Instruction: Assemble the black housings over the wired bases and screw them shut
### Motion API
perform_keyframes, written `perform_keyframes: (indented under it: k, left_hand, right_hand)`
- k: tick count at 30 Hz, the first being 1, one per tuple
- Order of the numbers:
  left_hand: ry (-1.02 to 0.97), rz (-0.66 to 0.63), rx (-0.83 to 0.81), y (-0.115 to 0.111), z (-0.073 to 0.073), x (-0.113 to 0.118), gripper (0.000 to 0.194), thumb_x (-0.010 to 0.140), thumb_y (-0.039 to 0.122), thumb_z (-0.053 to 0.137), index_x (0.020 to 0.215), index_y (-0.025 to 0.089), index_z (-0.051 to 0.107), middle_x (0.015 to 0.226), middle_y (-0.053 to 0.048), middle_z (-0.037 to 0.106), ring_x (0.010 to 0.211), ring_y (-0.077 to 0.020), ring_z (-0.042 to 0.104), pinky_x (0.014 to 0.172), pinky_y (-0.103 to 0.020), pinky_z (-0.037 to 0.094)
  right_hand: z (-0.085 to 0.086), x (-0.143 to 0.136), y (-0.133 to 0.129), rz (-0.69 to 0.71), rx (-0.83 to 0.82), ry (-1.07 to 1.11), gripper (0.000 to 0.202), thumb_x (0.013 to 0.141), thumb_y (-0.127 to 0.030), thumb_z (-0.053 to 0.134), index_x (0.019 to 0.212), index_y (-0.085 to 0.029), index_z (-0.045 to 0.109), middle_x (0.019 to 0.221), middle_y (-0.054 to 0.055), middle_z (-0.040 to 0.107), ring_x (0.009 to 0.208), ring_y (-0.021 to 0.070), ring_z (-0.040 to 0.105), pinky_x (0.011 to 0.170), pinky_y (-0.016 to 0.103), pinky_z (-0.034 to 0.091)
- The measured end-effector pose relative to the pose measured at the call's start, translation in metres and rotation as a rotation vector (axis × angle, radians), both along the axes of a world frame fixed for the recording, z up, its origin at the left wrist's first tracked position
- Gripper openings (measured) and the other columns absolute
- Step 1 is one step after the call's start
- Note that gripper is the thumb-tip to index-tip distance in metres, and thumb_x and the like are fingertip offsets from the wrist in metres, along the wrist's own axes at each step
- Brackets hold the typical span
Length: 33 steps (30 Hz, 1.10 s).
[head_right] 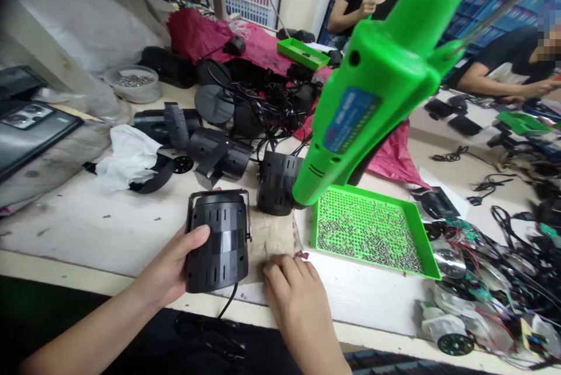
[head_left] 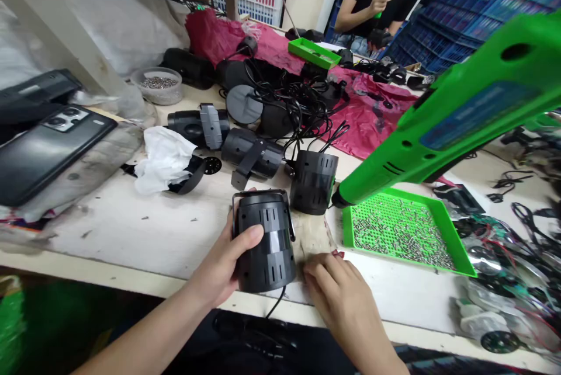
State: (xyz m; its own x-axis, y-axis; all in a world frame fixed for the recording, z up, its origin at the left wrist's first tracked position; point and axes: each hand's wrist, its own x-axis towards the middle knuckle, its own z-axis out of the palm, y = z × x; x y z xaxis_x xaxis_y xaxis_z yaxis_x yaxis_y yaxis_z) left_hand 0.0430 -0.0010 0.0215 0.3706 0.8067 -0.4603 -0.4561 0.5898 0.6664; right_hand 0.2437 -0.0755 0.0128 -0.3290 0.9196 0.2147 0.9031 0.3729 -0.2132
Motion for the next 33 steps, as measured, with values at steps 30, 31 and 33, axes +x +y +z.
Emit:
perform_keyframes:
  k: [30, 31, 33]
  left_hand:
    - [-0.025, 0.014, 0.047, 0.001, 0.007, 0.002, 0.079, 0.074, 0.038, 0.075, 0.139, 0.033, 0.032, 0.106, -0.005, 0.061, 0.088, -0.0221, 0.063, 0.071, -0.035, 0.057]
    - [-0.031, 0.015, 0.044, 0.001, 0.007, 0.002, 0.08, 0.074, 0.038, 0.075, 0.14, 0.034, 0.031, 0.106, -0.005, 0.062, 0.087, -0.0221, 0.064, 0.072, -0.035, 0.057]
    - [-0.036, 0.032, 0.047, 0.001, 0.007, 0.003, 0.082, 0.074, 0.037, 0.075, 0.141, 0.035, 0.029, 0.107, -0.005, 0.062, 0.089, -0.022, 0.063, 0.072, -0.035, 0.057]
  right_hand:
    - [0.011, -0.034, 0.008, -0.055, 0.33, 0.383, 0.02, 0.085, -0.002, 0.056, 0.098, -0.017, 0.058, 0.085, 0.005, 0.066, 0.077, 0.0148, 0.06, 0.075, 0.029, 0.047]
    - [0.013, -0.031, 0.007, -0.014, 0.369, 0.309, 0.021, 0.085, -0.001, 0.056, 0.099, -0.015, 0.059, 0.085, 0.006, 0.067, 0.077, 0.0154, 0.06, 0.077, 0.031, 0.046]
    - [0.017, -0.029, 0.006, 0.033, 0.393, 0.222, 0.021, 0.085, 0.0, 0.056, 0.101, -0.013, 0.061, 0.086, 0.009, 0.069, 0.078, 0.0165, 0.06, 0.081, 0.034, 0.046]
